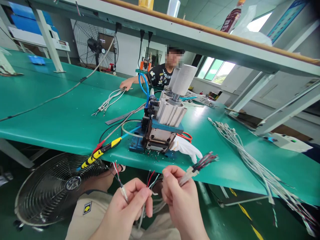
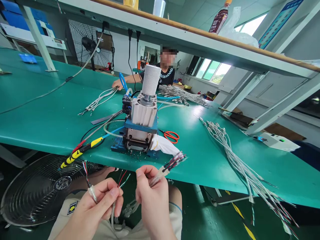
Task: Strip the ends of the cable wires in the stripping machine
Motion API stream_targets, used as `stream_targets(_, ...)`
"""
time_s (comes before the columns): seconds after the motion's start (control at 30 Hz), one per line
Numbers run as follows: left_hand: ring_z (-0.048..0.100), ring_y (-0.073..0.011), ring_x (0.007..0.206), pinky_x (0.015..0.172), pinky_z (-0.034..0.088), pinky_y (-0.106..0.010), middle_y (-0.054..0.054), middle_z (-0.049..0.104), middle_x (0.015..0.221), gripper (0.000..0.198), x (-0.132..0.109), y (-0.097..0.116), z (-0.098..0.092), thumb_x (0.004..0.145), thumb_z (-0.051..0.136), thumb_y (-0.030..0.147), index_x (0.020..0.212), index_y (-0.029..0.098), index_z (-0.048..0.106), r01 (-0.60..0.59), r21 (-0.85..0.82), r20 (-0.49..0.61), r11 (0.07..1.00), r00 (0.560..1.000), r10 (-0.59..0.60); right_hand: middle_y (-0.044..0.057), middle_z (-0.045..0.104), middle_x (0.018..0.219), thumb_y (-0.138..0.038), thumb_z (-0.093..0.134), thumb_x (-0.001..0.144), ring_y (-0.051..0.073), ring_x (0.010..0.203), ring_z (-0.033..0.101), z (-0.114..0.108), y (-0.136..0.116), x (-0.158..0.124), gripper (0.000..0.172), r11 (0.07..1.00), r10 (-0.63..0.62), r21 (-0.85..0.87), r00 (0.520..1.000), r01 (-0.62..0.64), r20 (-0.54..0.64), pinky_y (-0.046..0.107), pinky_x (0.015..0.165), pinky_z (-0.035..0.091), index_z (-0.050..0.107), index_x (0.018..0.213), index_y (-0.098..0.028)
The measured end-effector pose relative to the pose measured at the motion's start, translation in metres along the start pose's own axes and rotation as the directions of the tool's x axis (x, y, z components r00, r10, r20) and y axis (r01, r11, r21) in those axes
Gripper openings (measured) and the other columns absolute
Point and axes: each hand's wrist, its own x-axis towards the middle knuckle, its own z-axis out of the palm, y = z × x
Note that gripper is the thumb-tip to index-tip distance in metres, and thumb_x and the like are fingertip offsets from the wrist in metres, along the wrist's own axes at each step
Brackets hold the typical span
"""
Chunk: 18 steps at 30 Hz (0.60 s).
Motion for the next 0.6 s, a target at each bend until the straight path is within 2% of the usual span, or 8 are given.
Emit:
stream_targets(0.07, 0.024, -0.0046, 0.046, 0.045, 0.013, -0.021, 0.0, 0.06, 0.061, 0.065, 0.0, 0.001, 0.0, 0.084, 0.073, 0.077, 0.076, 0.016, 0.052, -0.008, 0.004, -0.011, 1.0, 1.0, 0.008, -0.011, 0.036, 0.046, -0.053, 0.094, 0.073, 0.003, 0.037, 0.019, 0.001, 0.001, -0.004, 0.047, 0.997, 0.073, 0.02, 0.994, -0.075, 0.083, 0.013, 0.034, 0.019, 0.067, 0.079, -0.015)
stream_targets(0.13, 0.025, -0.0052, 0.046, 0.045, 0.014, -0.021, 0.001, 0.058, 0.061, 0.065, 0.001, 0.002, 0.0, 0.084, 0.073, 0.077, 0.074, 0.016, 0.052, -0.022, 0.015, -0.027, 1.0, 0.999, 0.022, -0.009, 0.042, 0.048, -0.05, 0.095, 0.075, 0.003, 0.037, 0.024, 0.002, 0.005, -0.009, 0.044, 0.994, 0.097, 0.032, 0.983, -0.103, 0.153, 0.012, 0.035, 0.02, 0.07, 0.084, -0.014)
stream_targets(0.2, 0.026, -0.0058, 0.048, 0.046, 0.016, -0.021, 0.001, 0.056, 0.06, 0.066, 0.002, 0.003, 0.001, 0.083, 0.073, 0.078, 0.073, 0.016, 0.052, -0.028, 0.042, -0.047, 0.999, 0.998, 0.03, -0.005, 0.05, 0.05, -0.042, 0.094, 0.079, 0.004, 0.038, 0.035, 0.003, 0.011, -0.013, 0.036, 0.994, 0.074, 0.063, 0.974, -0.09, 0.212, 0.012, 0.037, 0.022, 0.072, 0.084, -0.014)
stream_targets(0.27, 0.027, -0.0064, 0.048, 0.046, 0.018, -0.02, 0.001, 0.056, 0.06, 0.066, 0.002, 0.004, 0.001, 0.082, 0.072, 0.079, 0.073, 0.016, 0.053, -0.032, 0.078, -0.077, 0.996, 0.996, 0.038, -0.003, 0.053, 0.05, -0.034, 0.093, 0.082, 0.006, 0.04, 0.041, 0.004, 0.015, -0.015, 0.029, 0.993, 0.032, 0.106, 0.969, -0.06, 0.244, 0.013, 0.038, 0.025, 0.072, 0.08, -0.014)
stream_targets(0.4, 0.03, -0.0074, 0.049, 0.046, 0.021, -0.02, 0.0, 0.058, 0.061, 0.065, 0.001, 0.004, 0.002, 0.082, 0.074, 0.078, 0.073, 0.015, 0.058, -0.073, 0.142, -0.101, 0.987, 0.991, 0.088, -0.006, 0.047, 0.047, -0.031, 0.089, 0.088, 0.004, 0.038, 0.031, 0.004, 0.014, -0.013, 0.024, 0.994, -0.02, 0.11, 0.969, -0.007, 0.246, 0.014, 0.04, 0.03, 0.073, 0.078, -0.015)
stream_targets(0.6, 0.03, -0.0073, 0.049, 0.047, 0.022, -0.02, 0.001, 0.054, 0.061, 0.069, 0.002, 0.001, 0.002, 0.08, 0.072, 0.081, 0.073, 0.014, 0.059, -0.074, 0.168, -0.164, 0.983, 0.981, 0.102, -0.004, 0.05, 0.048, -0.043, 0.089, 0.086, 0.004, 0.039, 0.022, 0.006, 0.01, -0.015, 0.036, 1.0, -0.023, 0.025, 0.978, 0.018, 0.205, 0.015, 0.037, 0.013, 0.068, 0.077, -0.015)
